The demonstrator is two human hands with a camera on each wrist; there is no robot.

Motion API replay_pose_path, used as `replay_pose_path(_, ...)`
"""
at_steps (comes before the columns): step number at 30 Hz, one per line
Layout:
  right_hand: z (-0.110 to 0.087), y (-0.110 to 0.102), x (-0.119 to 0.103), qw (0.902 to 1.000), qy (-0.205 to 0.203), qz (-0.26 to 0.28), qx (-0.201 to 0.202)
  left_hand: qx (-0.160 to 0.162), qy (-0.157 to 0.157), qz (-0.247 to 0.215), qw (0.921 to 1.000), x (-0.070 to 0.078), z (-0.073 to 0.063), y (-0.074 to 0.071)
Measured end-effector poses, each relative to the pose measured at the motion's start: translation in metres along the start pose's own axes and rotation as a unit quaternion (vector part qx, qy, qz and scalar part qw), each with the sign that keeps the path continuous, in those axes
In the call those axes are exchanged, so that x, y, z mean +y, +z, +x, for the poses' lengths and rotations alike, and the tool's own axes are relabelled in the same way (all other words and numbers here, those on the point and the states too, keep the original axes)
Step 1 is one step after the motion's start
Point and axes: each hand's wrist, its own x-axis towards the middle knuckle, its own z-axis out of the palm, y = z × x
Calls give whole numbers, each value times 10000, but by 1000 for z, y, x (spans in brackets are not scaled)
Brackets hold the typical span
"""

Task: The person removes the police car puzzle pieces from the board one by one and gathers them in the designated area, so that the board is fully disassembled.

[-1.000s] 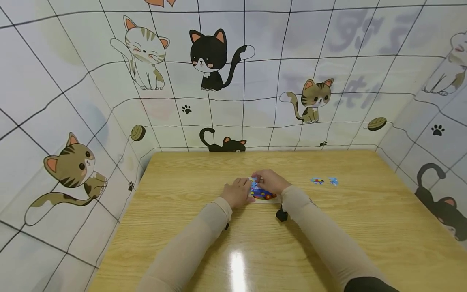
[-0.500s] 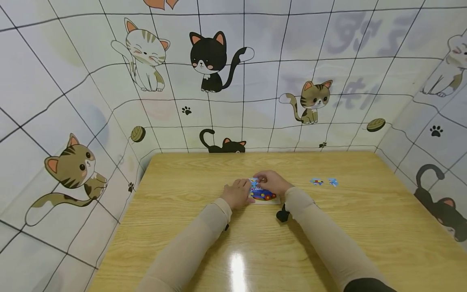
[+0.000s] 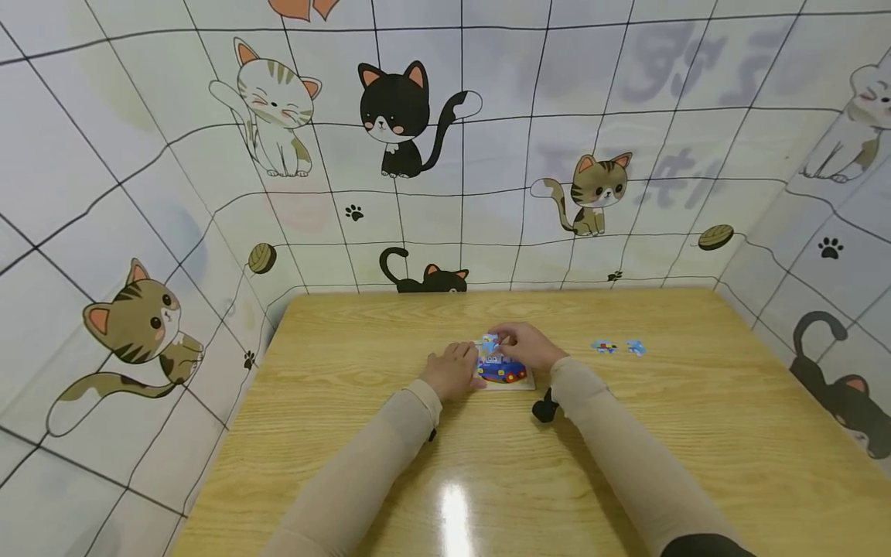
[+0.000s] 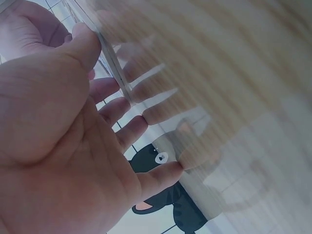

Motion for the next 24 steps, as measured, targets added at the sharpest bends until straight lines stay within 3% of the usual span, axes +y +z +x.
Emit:
replay_pose_path(11,-15,-22,13,9994,-61,-165,293,83,56,104,9999,3,-12,-11)
replay_pose_path(24,-38,-43,30,9989,193,-162,402,74,121,10,9999,4,-14,-12)
